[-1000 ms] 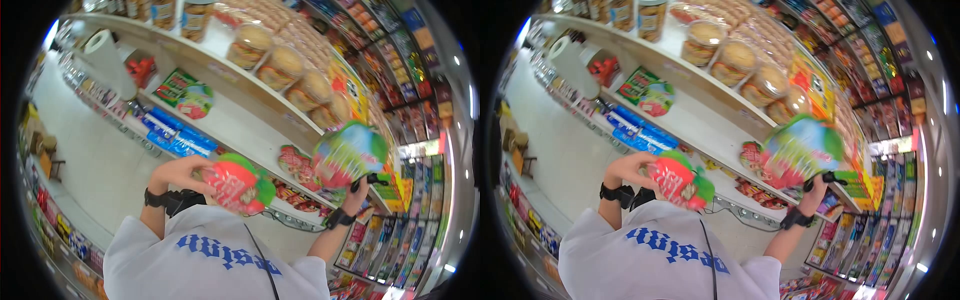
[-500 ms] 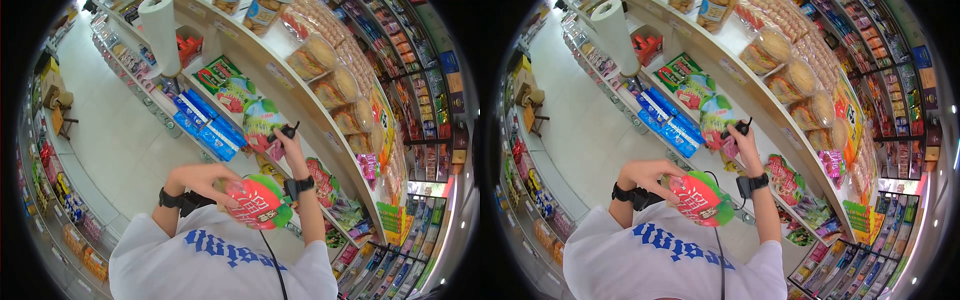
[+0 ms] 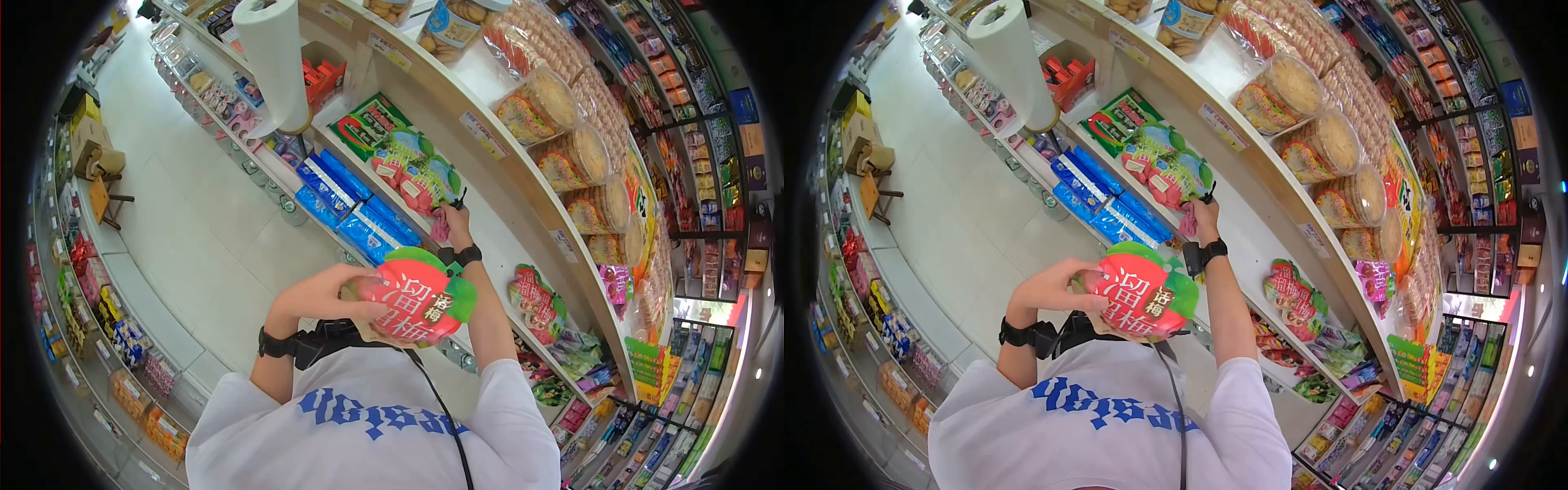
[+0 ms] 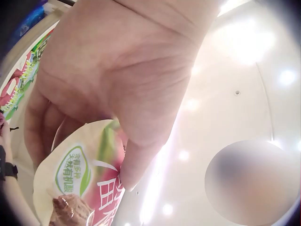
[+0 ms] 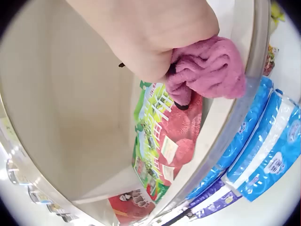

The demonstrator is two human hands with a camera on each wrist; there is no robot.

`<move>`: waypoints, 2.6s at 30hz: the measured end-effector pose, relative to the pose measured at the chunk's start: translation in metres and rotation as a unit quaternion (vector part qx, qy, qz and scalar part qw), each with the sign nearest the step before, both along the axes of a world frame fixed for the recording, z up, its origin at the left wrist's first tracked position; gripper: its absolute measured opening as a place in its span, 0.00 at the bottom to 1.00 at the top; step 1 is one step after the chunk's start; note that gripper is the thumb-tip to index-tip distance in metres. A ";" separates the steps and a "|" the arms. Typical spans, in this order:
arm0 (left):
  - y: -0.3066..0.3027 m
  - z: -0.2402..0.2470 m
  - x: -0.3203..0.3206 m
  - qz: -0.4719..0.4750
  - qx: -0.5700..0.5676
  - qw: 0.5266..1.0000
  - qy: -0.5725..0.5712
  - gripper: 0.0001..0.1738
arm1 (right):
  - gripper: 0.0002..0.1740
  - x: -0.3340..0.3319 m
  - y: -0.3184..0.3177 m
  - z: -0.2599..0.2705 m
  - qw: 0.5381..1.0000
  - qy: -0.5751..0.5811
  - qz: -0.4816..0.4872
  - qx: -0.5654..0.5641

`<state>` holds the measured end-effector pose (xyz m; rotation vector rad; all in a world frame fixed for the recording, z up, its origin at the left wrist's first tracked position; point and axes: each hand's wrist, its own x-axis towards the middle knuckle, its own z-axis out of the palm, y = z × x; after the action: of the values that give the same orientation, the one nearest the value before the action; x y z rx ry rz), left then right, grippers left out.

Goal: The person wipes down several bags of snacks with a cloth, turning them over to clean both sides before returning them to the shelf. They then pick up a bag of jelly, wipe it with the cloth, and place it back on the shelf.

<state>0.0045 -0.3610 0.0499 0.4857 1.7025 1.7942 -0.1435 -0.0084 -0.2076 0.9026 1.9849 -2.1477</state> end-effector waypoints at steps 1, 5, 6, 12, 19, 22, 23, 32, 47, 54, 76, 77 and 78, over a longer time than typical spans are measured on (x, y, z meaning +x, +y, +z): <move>0.000 -0.003 0.001 0.003 0.006 1.000 -0.010 0.30 | 0.05 -0.002 0.002 -0.003 1.000 0.014 0.006 0.000; 0.007 -0.007 -0.013 -0.041 0.002 0.998 -0.049 0.29 | 0.13 -0.021 0.019 -0.030 0.998 0.050 0.025 0.021; 0.009 -0.003 -0.015 -0.044 0.002 0.998 -0.051 0.29 | 0.17 -0.021 0.020 -0.029 0.998 0.038 0.030 0.035; 0.030 -0.010 -0.028 0.032 -0.028 0.990 -0.136 0.27 | 0.42 -0.009 0.023 -0.030 0.952 0.028 0.101 0.288; 0.063 -0.042 -0.039 0.174 -0.020 0.968 -0.182 0.27 | 0.41 0.007 0.039 -0.020 0.945 0.098 0.172 0.260; 0.072 -0.034 -0.037 0.161 -0.036 0.966 -0.197 0.26 | 0.32 0.003 0.018 0.008 0.938 -0.010 0.139 0.318; 0.072 -0.031 -0.037 0.147 -0.046 0.967 -0.203 0.26 | 0.32 0.001 0.013 0.011 0.943 -0.022 0.133 0.306; 0.081 -0.059 -0.025 0.172 -0.024 0.964 -0.199 0.27 | 0.28 -0.006 0.004 -0.009 0.909 0.011 0.139 0.393; 0.124 -0.073 -0.059 0.087 -0.054 0.976 -0.192 0.28 | 0.25 0.150 0.007 0.153 0.977 0.048 0.134 -0.159; 0.128 -0.146 -0.109 0.089 -0.060 0.994 -0.036 0.24 | 0.17 0.141 0.042 0.125 0.995 0.030 -0.020 -0.090; 0.080 -0.244 -0.266 0.368 -0.180 0.881 0.238 0.12 | 0.24 0.081 0.052 0.032 0.956 -0.074 0.040 0.282; 0.077 -0.245 -0.268 0.381 -0.173 0.873 0.252 0.11 | 0.24 0.080 0.050 0.033 0.958 -0.074 0.041 0.272; 0.069 -0.254 -0.273 0.393 -0.165 0.865 0.265 0.10 | 0.24 0.080 0.048 0.031 0.953 -0.073 0.052 0.289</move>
<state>-0.2683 -0.2918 -0.2041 0.1210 2.8431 1.9090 -0.0635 0.0396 -0.1767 0.9513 2.5548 -1.4053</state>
